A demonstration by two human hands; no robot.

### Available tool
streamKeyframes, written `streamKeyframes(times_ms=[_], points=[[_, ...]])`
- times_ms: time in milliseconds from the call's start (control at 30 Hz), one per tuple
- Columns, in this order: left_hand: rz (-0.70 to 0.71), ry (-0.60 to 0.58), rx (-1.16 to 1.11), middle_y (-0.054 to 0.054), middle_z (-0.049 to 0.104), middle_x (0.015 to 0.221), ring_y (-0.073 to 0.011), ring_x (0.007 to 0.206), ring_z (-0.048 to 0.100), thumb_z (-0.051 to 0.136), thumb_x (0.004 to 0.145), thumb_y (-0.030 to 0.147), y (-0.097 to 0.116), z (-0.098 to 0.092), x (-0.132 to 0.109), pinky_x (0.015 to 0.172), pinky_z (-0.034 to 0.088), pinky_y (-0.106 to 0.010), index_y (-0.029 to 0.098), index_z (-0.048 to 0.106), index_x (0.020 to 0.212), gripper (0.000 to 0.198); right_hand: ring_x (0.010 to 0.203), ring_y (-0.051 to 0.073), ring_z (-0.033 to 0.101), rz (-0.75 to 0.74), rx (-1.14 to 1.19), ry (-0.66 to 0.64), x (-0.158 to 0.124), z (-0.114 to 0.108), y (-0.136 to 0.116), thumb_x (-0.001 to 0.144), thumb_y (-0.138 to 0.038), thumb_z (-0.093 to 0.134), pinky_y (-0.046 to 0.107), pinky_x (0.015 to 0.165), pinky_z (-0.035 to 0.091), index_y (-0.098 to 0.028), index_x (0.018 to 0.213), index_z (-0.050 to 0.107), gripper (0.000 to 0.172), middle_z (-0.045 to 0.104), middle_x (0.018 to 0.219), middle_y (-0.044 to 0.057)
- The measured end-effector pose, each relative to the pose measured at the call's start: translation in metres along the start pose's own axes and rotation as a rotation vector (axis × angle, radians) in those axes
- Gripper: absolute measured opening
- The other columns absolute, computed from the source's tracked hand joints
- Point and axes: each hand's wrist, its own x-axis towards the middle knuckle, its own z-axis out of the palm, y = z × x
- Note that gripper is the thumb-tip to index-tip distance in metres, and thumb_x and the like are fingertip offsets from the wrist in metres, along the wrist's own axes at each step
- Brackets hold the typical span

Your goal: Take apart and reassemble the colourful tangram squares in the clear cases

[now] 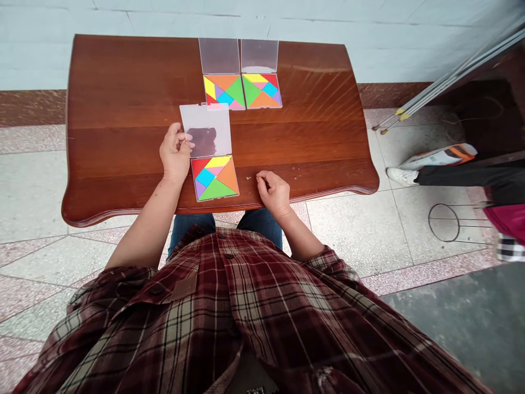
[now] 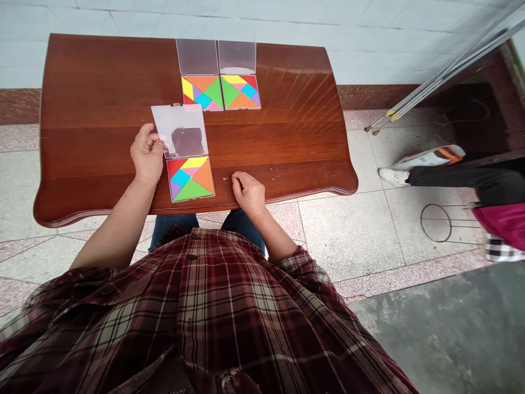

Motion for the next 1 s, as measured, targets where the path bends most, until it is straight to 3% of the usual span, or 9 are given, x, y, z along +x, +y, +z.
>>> streamKeyframes(times_ms=[667,1000], points=[[-0.004,0.037,-0.018,-0.009,0.068,0.113,-0.0218,0.105,0.068,0.035,0.093,0.063,0.0019,0.0014,-0.0013,0.089,0.058,-0.038,0.028,0.044,0.138,0.058,0.084,0.019,0.068,-0.021,-0.058,0.018,-0.0028,0.0008,-0.0028,0.098,-0.037,0.039,0.03,0.077,0.052,-0.022,0.09,0.067,0.033,0.073,0.09,0.008],[0.015,0.13,-0.175,-0.004,0.068,0.095,-0.016,0.083,0.068,0.052,0.089,0.057,-0.0055,0.0035,-0.0012,0.074,0.056,-0.028,0.026,0.053,0.121,0.045,0.082,0.017,0.068,-0.052,-0.06,0.04,-0.0037,0.0028,-0.0001,0.098,-0.032,0.041,0.028,0.077,0.051,-0.022,0.09,0.065,0.027,0.073,0.089,0.006]])
